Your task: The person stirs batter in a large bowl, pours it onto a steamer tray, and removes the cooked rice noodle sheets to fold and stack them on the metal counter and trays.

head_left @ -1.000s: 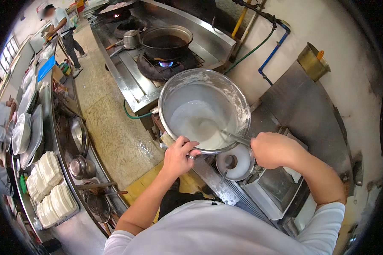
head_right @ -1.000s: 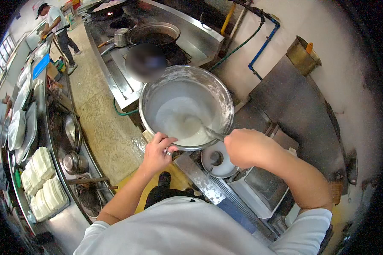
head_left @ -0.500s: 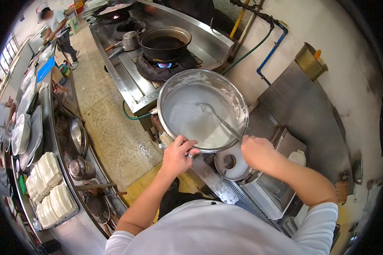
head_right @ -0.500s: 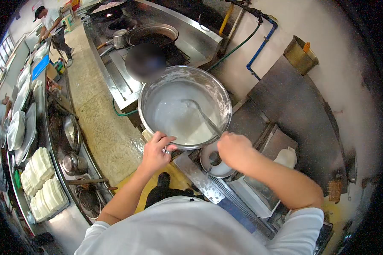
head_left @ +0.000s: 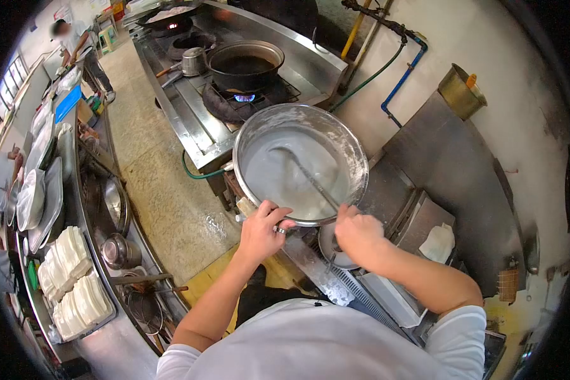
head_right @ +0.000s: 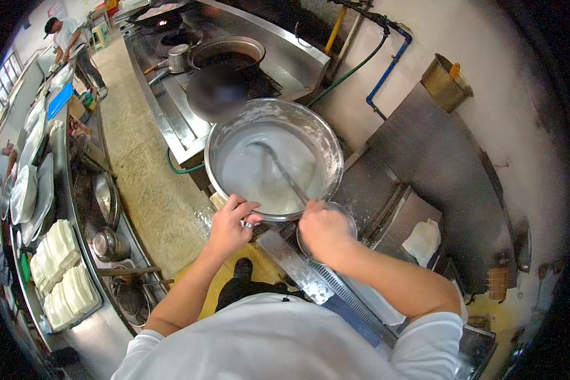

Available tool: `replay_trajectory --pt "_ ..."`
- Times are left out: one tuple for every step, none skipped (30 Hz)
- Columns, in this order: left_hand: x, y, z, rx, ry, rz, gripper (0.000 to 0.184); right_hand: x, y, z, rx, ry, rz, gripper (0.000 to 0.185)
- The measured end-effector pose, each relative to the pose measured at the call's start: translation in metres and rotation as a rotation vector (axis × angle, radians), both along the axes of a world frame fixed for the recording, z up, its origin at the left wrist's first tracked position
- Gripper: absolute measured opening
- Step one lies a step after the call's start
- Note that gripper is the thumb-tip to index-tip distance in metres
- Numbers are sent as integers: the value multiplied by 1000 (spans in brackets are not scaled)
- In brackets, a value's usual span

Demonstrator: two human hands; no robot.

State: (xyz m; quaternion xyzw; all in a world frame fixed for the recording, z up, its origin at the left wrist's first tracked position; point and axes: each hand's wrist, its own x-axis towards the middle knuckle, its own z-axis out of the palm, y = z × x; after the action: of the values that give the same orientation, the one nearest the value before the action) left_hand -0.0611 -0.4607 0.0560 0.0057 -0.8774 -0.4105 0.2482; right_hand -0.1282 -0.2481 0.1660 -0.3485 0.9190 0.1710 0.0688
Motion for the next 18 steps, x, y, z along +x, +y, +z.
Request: replay_trajectory --pt "0 0 0 -10 -1 2 25 -5 7 2 45 -12 25 32" --pt "1 0 1 -19 -2 3 25 -13 16 8 91 -24 49 32" --pt "1 1 1 -29 -2 4 25 -22 21 16 136 -35 73 31" --pt "0 1 1 -30 -1 4 25 -26 18 40 113 -162 19 29" --pt "0 2 0 -33 0 2 25 -31 13 59 143 -261 -42 28" --pt "0 2 -1 -37 1 -1 25 -37 8 76 171 -361 -104 27" --pt "0 2 -3 -36 2 -10 25 -43 5 86 199 -461 -166 26" --pt "1 2 -5 -36 4 -18 26 -49 5 91 185 -485 -180 27" --pt "1 2 -6 -36 6 -26 26 -55 4 94 184 -524 -178 29" --pt "1 2 -6 -38 6 -24 25 -61 3 96 185 -564 -174 30" --pt "1 2 -6 -40 6 -22 25 -64 3 96 185 -603 -169 32" --pt "1 2 -5 -42 5 -18 24 -66 7 90 112 -661 -205 29" --pt "1 2 -4 -37 6 -16 24 -65 9 82 -16 -770 -315 29" --pt "1 3 -3 -33 6 -12 24 -62 11 72 -146 -877 -424 29" --pt "1 3 -2 -28 6 -9 23 -57 14 63 -277 -982 -533 30" --pt "1 3 -2 -24 5 -9 23 -48 14 56 -412 -1012 -592 30" --pt "0 3 -3 -22 4 -7 24 -42 16 49 -493 -1041 -635 28" --pt "-1 2 -3 -19 3 -5 24 -38 18 41 -576 -1072 -679 27"
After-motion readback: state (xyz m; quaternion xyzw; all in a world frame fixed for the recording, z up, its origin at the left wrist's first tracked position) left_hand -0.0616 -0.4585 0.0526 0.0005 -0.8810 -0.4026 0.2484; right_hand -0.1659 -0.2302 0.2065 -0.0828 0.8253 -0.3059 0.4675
